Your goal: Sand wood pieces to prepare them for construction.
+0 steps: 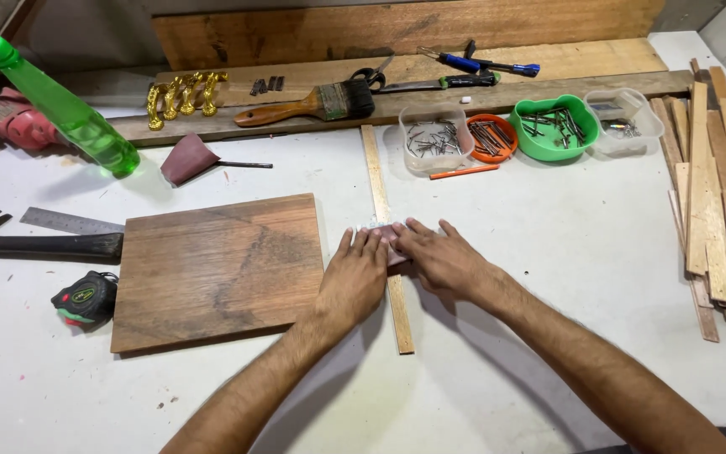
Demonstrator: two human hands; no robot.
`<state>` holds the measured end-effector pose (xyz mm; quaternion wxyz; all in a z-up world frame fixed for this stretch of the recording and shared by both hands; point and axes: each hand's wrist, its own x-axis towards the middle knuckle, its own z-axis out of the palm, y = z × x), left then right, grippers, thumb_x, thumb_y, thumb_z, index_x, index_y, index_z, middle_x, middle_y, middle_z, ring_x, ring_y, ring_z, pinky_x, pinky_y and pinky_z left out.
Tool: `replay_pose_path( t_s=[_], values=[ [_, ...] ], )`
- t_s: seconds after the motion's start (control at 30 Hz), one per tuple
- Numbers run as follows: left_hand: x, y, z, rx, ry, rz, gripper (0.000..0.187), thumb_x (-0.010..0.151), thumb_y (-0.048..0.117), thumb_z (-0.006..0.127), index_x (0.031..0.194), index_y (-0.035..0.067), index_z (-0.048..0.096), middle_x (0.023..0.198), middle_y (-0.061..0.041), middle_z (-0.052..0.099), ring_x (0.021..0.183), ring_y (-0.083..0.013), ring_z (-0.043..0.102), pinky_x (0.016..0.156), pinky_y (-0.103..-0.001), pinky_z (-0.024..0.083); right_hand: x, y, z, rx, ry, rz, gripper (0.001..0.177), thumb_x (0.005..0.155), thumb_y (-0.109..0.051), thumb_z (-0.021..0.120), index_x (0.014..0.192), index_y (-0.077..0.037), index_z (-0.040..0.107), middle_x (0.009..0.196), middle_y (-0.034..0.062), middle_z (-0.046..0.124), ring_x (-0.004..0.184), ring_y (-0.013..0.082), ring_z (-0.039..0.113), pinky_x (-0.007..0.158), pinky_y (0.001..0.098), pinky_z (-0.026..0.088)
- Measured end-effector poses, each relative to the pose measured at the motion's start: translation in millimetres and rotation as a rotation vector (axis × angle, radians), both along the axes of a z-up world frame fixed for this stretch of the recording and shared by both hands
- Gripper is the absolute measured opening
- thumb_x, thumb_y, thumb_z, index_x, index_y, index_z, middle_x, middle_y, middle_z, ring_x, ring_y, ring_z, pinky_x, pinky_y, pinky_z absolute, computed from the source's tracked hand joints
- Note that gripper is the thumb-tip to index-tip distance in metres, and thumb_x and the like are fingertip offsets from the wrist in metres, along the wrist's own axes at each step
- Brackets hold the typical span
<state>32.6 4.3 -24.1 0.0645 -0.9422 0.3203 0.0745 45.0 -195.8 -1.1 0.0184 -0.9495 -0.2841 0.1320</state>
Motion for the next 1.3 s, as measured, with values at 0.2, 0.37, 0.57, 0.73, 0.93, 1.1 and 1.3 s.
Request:
replay_pose_path(
  t_s=[0.2,0.37,0.57,0.73,0.93,1.1,1.3],
  values=[
    [-30.9,4.4,11.1,0.015,0.070,-0.055,0.061,0.100,0.010,0.038,0.156,-0.009,0.022,0.162,-0.030,0.024,0.151,-0.0412,0.024,0.122,-0.055,0.022,-33.6,-1.5,9.7,-0.057,0.014,0.063,0.062,0.090,-0.009,0.056,0.149,-0.007,0.036,0.165,0.0108,0.027,0.154,0.0295,0.020,0.119,0.0669,0.019],
    [16.3,10.3,-4.1,-0.110,0.129,-0.004,0.060,0.099,0.006,0.036,0.157,-0.007,0.024,0.164,-0.026,0.024,0.152,-0.0391,0.024,0.123,-0.055,0.023,10.3,-5.6,-7.2,0.099,-0.018,0.047,0.058,0.092,-0.011,0.055,0.148,-0.007,0.039,0.163,0.0136,0.033,0.152,0.0316,0.024,0.119,0.0640,0.022],
    [89.3,6.4,-9.1,-0.128,0.178,0.065,0.062,0.097,0.001,0.033,0.158,-0.001,0.021,0.166,-0.022,0.020,0.153,-0.0365,0.019,0.123,-0.056,0.018,79.4,-5.5,-14.0,0.228,-0.074,0.050,0.055,0.092,-0.011,0.054,0.146,-0.005,0.042,0.159,0.0161,0.040,0.152,0.0339,0.030,0.119,0.0596,0.029],
    [121.6,4.2,-10.4,-0.150,0.191,0.115,0.061,0.099,0.001,0.034,0.159,0.002,0.022,0.167,-0.019,0.022,0.154,-0.0338,0.020,0.125,-0.055,0.017,114.7,-1.6,-24.0,0.169,-0.103,0.005,0.052,0.094,-0.011,0.051,0.146,-0.006,0.043,0.160,0.0147,0.039,0.150,0.0313,0.032,0.120,0.0608,0.027],
    [118.7,4.8,0.3,-0.068,0.104,0.080,0.062,0.099,0.002,0.038,0.159,0.004,0.022,0.165,-0.017,0.023,0.152,-0.0335,0.022,0.122,-0.060,0.016,104.6,-7.2,-18.6,0.267,-0.168,0.023,0.054,0.092,-0.009,0.052,0.145,-0.007,0.047,0.158,0.0162,0.042,0.148,0.0343,0.034,0.117,0.0590,0.029],
    [84.5,-7.1,61.6,-0.263,-0.065,0.037,0.053,0.090,-0.006,0.047,0.143,0.001,0.048,0.158,-0.017,0.042,0.148,-0.0344,0.038,0.122,-0.060,0.025,74.3,-35.3,8.8,0.553,-0.148,0.057,0.050,0.093,-0.005,0.052,0.143,-0.005,0.052,0.139,0.0169,0.063,0.125,0.0350,0.063,0.108,0.0443,0.051],
    [67.6,-79.5,48.1,-0.385,-0.099,-0.127,0.048,0.091,-0.007,0.050,0.138,0.000,0.053,0.154,-0.020,0.051,0.139,-0.0359,0.051,0.105,-0.050,0.052,39.4,-110.9,28.6,0.463,-0.259,-0.012,0.051,0.089,-0.002,0.054,0.139,-0.007,0.058,0.143,0.0148,0.062,0.125,0.0335,0.063,0.110,0.0464,0.050]
  ],
)
